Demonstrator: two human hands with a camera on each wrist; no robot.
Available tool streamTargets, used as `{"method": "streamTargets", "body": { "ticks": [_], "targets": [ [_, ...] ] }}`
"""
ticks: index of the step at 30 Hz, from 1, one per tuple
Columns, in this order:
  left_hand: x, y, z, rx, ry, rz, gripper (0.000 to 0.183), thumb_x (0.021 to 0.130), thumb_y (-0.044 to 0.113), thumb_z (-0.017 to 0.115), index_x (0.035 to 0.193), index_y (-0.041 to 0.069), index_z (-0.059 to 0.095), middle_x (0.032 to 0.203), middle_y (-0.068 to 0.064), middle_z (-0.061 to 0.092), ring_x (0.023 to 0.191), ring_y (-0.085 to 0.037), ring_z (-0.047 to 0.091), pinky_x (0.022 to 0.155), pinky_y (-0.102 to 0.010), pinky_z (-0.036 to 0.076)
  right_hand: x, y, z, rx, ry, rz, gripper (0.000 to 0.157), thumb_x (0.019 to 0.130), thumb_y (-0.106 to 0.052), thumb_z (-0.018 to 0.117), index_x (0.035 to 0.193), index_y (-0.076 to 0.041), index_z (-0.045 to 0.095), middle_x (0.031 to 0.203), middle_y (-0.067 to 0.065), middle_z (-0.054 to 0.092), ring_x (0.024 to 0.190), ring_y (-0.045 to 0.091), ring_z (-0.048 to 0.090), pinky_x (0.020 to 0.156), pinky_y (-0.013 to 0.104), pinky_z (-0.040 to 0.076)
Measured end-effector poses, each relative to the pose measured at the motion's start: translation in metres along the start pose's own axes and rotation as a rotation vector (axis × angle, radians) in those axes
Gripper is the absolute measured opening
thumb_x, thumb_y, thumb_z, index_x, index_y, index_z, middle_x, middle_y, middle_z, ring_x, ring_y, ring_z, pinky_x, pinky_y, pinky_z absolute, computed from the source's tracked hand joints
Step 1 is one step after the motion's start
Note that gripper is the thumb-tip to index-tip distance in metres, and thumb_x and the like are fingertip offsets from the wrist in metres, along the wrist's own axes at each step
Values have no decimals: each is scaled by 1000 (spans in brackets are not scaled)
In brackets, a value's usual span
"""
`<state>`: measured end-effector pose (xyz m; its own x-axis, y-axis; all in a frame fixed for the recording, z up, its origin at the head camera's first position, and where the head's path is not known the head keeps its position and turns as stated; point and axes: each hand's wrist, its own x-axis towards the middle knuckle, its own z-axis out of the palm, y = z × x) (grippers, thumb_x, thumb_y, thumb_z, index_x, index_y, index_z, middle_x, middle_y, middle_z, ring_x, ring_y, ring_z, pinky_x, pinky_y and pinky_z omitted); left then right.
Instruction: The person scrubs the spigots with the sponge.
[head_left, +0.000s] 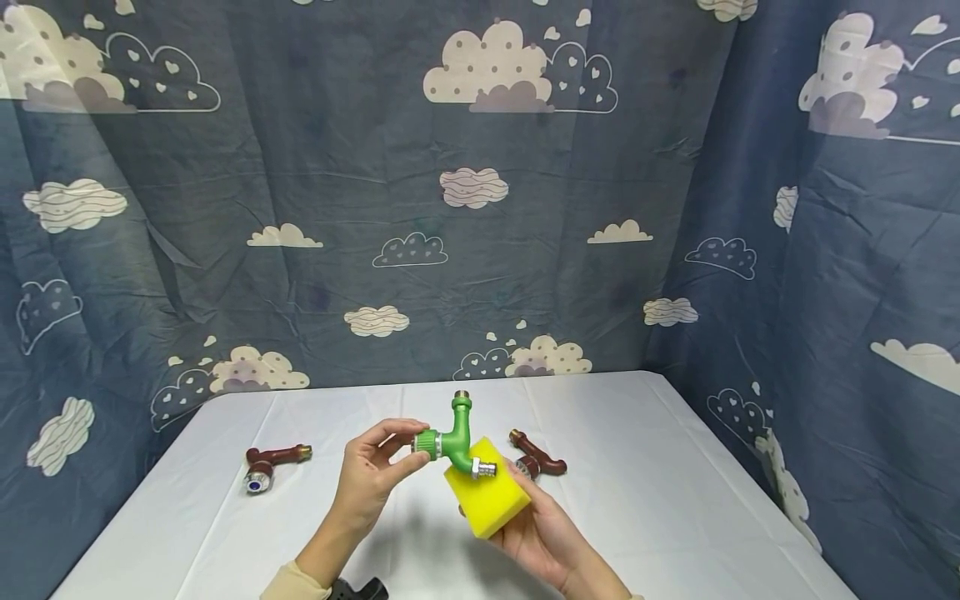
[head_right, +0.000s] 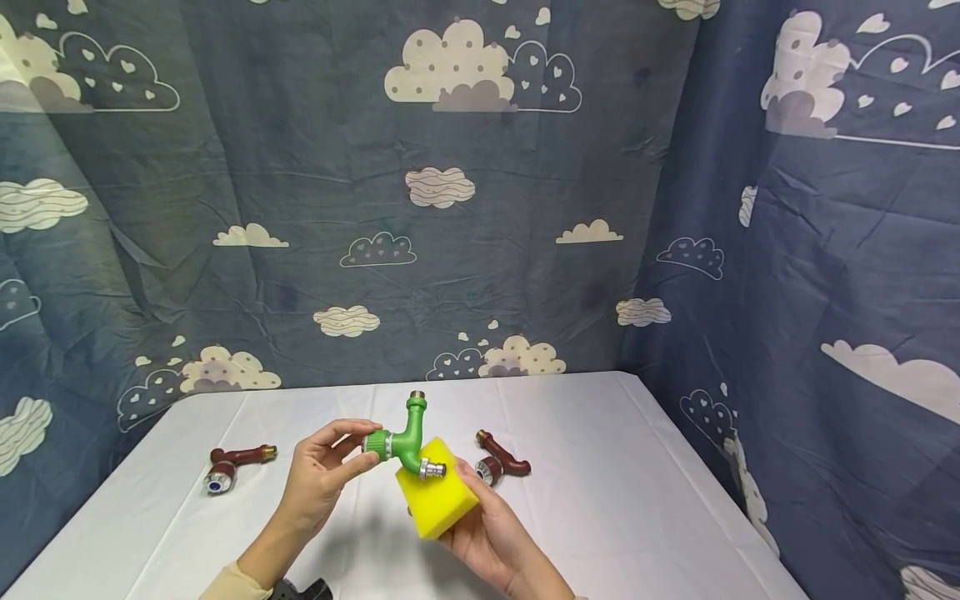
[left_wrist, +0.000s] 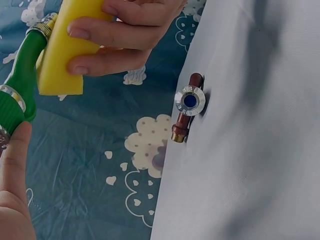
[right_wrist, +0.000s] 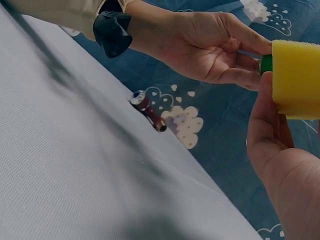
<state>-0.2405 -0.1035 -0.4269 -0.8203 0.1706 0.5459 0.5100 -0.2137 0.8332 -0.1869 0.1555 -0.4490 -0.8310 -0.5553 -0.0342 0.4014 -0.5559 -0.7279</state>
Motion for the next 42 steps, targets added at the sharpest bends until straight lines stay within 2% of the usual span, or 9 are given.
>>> {"method": "streamTargets", "body": {
  "ticks": [12,16,19,23,28,32,35,38,42],
  "targets": [
    [2,3,-2,59,87,-18,39,79,-15,84,116,-13,70,114,7,76,108,-9,74,83,-26,67,1,-2,0,39,91,-54,57,116,-42,45,163,-27,18,139,3,59,124,17,62,110,31,56],
    [4,4,-2,89,106,3,38,79,-15,85,114,-10,73,114,3,77,104,-7,73,82,-27,67,4,-2,0,-8,131,-104,45,115,-37,47,155,-31,27,138,0,59,123,15,62,108,30,56],
    [4,4,-1,117,112,28,37,78,-14,86,112,-9,75,115,-4,76,100,-6,74,82,-30,68,8,0,1,-89,208,-177,37,114,-30,51,148,-31,38,138,-2,59,121,15,63,105,30,58],
    [4,6,1,169,118,57,36,78,-13,87,112,-9,76,115,-12,76,97,-5,75,82,-31,67,12,5,4,-280,350,-285,34,109,-18,62,141,-22,52,134,4,60,116,18,65,100,31,61],
    [2,9,4,230,120,57,36,79,-10,89,112,-3,79,115,-21,75,97,-4,75,84,-28,67,14,9,6,-627,482,-396,44,99,-13,76,139,-10,59,129,13,63,108,19,68,87,26,63],
    [2,11,6,248,122,46,38,79,-8,90,114,-1,77,116,-22,76,97,-5,75,86,-24,66,12,13,7,-904,525,-530,39,91,-11,84,127,-16,69,129,9,67,105,14,69,88,25,60],
    [3,12,7,239,140,40,40,79,-8,90,114,-1,72,115,-22,77,95,-7,74,86,-22,65,10,17,7,-1165,525,-683,40,86,-12,89,120,-27,73,132,0,67,116,11,64,96,27,58],
    [3,12,8,200,150,14,38,79,-9,89,110,-2,68,115,-21,78,97,-9,75,85,-21,64,9,21,8,-1386,452,-868,45,83,-11,91,119,-32,74,134,-2,64,123,16,60,102,31,58],
    [1,9,11,133,141,-56,32,82,-7,88,102,-4,63,116,-14,80,100,-11,77,85,-23,65,10,26,11,-1495,269,-1031,50,82,-5,91,123,-27,73,137,4,62,121,22,62,102,32,59]
  ]
}}
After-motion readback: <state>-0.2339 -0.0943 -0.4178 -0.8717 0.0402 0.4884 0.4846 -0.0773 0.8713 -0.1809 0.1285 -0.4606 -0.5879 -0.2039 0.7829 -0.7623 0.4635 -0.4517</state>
